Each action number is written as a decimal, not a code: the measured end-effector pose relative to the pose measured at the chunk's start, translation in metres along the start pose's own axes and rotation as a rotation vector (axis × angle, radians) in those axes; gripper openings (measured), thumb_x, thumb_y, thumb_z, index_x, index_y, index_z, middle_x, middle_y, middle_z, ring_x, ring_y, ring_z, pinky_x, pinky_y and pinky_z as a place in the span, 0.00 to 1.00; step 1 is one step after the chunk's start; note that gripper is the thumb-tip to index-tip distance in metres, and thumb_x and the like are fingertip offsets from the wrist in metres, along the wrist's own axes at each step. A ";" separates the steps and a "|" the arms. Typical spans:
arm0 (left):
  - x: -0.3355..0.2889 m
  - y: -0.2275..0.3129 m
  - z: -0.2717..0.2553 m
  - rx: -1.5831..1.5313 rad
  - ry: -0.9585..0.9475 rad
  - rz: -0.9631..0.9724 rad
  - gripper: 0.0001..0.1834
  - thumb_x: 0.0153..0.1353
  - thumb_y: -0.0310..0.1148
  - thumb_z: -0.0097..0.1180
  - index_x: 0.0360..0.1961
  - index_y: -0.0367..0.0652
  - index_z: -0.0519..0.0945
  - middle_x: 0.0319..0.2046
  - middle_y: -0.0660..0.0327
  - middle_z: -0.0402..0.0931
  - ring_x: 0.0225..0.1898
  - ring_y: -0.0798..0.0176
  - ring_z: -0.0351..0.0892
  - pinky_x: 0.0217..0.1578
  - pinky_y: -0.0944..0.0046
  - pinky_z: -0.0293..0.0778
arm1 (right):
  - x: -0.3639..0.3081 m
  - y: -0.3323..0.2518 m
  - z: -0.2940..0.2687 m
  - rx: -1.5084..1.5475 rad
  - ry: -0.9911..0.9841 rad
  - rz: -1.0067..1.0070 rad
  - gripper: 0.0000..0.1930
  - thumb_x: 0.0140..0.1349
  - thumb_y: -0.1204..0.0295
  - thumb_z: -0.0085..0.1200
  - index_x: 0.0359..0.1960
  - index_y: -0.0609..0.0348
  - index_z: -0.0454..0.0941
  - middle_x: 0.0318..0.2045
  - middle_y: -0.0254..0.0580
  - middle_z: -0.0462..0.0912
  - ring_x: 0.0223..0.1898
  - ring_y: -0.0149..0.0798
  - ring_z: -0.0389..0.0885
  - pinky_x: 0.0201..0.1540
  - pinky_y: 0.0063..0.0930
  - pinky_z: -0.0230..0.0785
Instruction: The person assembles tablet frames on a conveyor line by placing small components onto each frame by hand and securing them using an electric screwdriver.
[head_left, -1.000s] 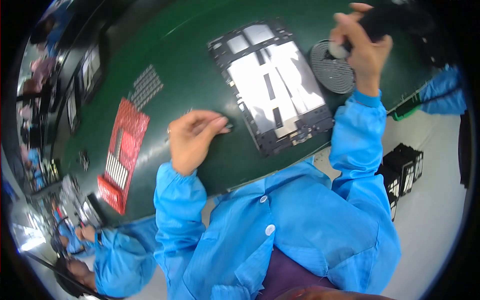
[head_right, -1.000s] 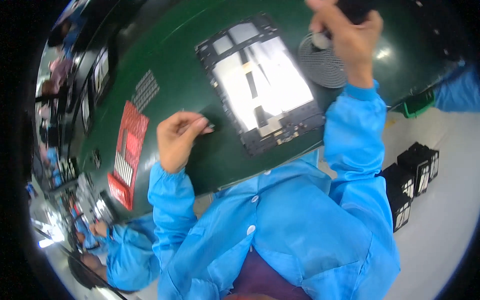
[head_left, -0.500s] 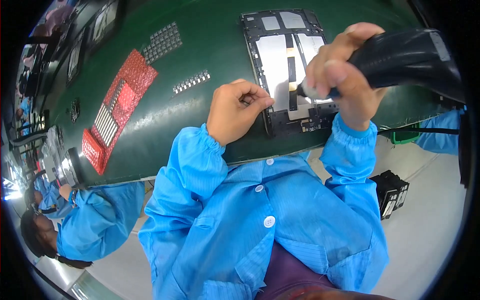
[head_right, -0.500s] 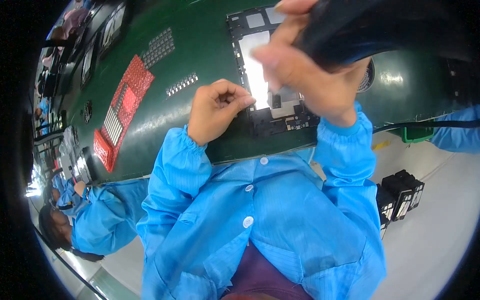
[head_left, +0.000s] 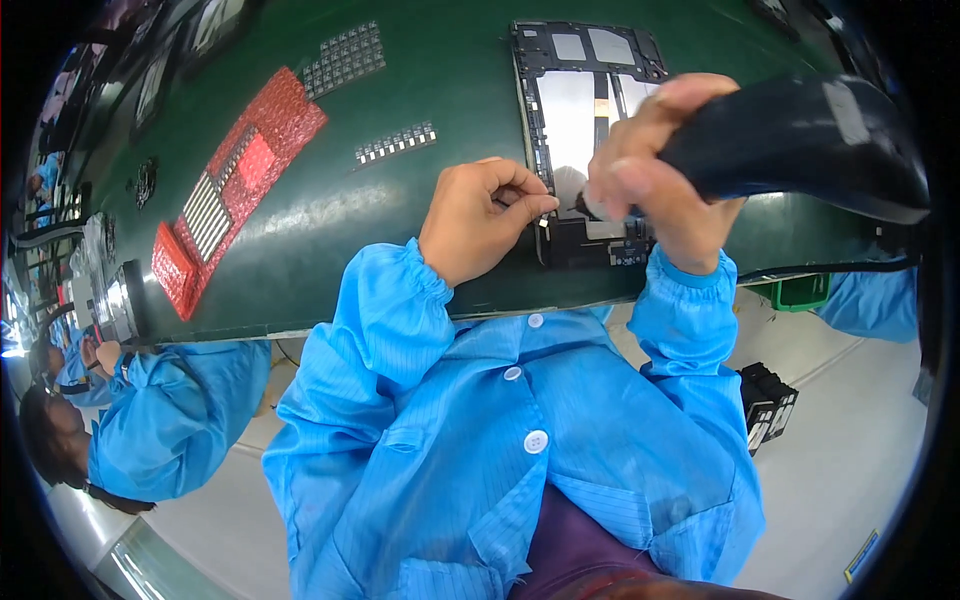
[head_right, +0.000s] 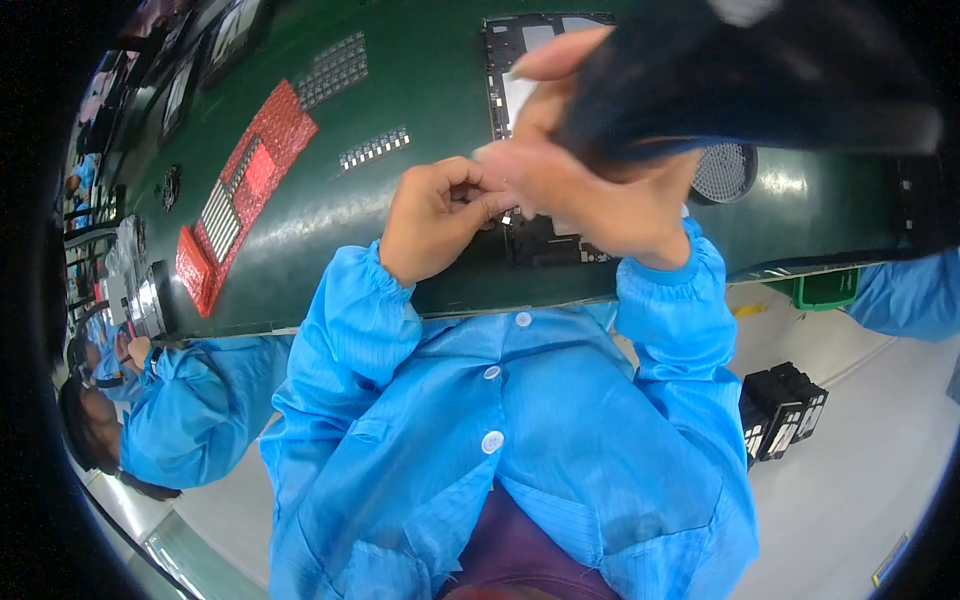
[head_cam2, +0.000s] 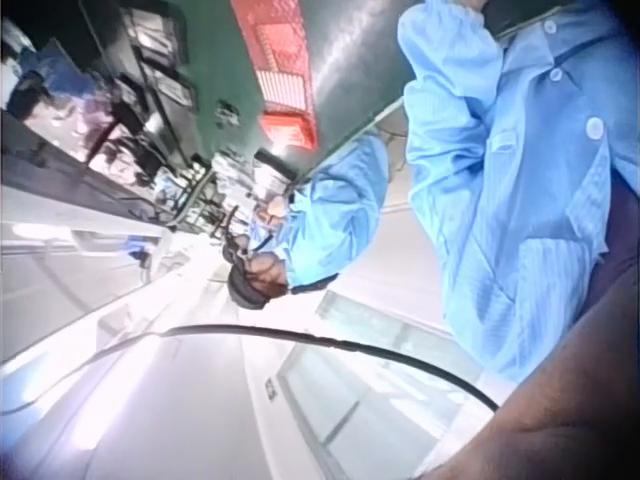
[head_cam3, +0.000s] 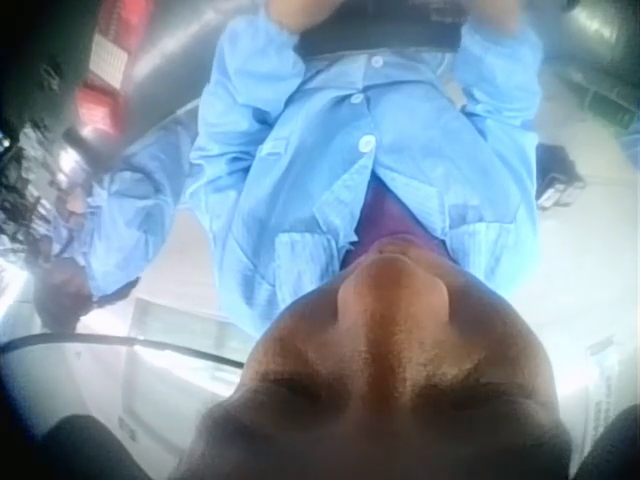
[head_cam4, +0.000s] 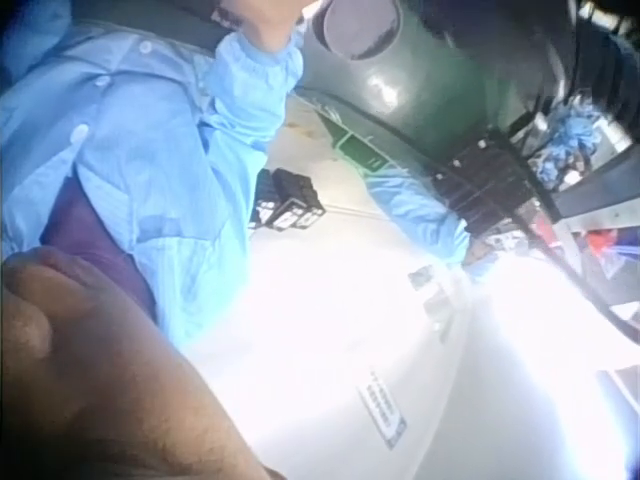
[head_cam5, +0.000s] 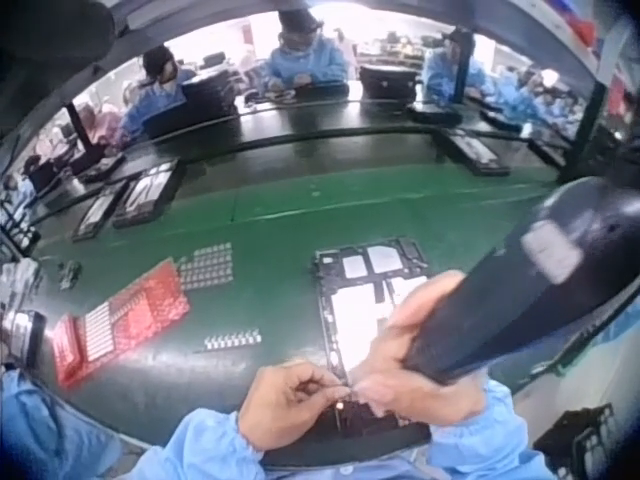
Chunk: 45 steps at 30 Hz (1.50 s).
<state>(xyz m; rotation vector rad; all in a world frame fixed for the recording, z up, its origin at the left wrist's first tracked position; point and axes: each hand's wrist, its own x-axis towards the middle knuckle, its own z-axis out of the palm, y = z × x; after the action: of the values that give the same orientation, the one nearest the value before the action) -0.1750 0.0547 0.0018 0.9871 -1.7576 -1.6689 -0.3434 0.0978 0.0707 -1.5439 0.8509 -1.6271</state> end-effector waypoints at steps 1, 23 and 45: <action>-0.002 0.002 -0.001 -0.002 0.003 0.001 0.06 0.47 0.25 0.63 0.27 0.34 0.80 0.24 0.56 0.78 0.24 0.70 0.77 0.27 0.71 0.73 | 0.000 0.000 -0.002 0.095 0.094 -0.020 0.25 0.48 0.81 0.60 0.47 0.63 0.63 0.18 0.39 0.74 0.18 0.30 0.74 0.22 0.24 0.68; 0.001 0.013 0.001 0.215 0.008 0.078 0.06 0.50 0.25 0.61 0.30 0.36 0.82 0.27 0.60 0.77 0.26 0.70 0.73 0.29 0.71 0.70 | -0.002 -0.001 -0.002 0.169 0.118 -0.073 0.24 0.48 0.79 0.63 0.46 0.66 0.66 0.19 0.40 0.77 0.19 0.28 0.76 0.23 0.16 0.68; 0.023 0.001 -0.012 0.055 -0.043 -0.082 0.17 0.38 0.28 0.70 0.30 0.36 0.77 0.23 0.61 0.75 0.24 0.71 0.73 0.27 0.72 0.72 | 0.003 0.017 0.017 -0.052 -0.087 -0.026 0.20 0.50 0.85 0.56 0.43 0.65 0.62 0.19 0.42 0.74 0.18 0.29 0.74 0.21 0.20 0.68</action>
<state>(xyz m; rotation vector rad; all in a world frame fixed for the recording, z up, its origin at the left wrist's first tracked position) -0.1791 0.0294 0.0012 1.0682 -1.8231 -1.7119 -0.3257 0.0867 0.0590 -1.6554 0.8361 -1.5551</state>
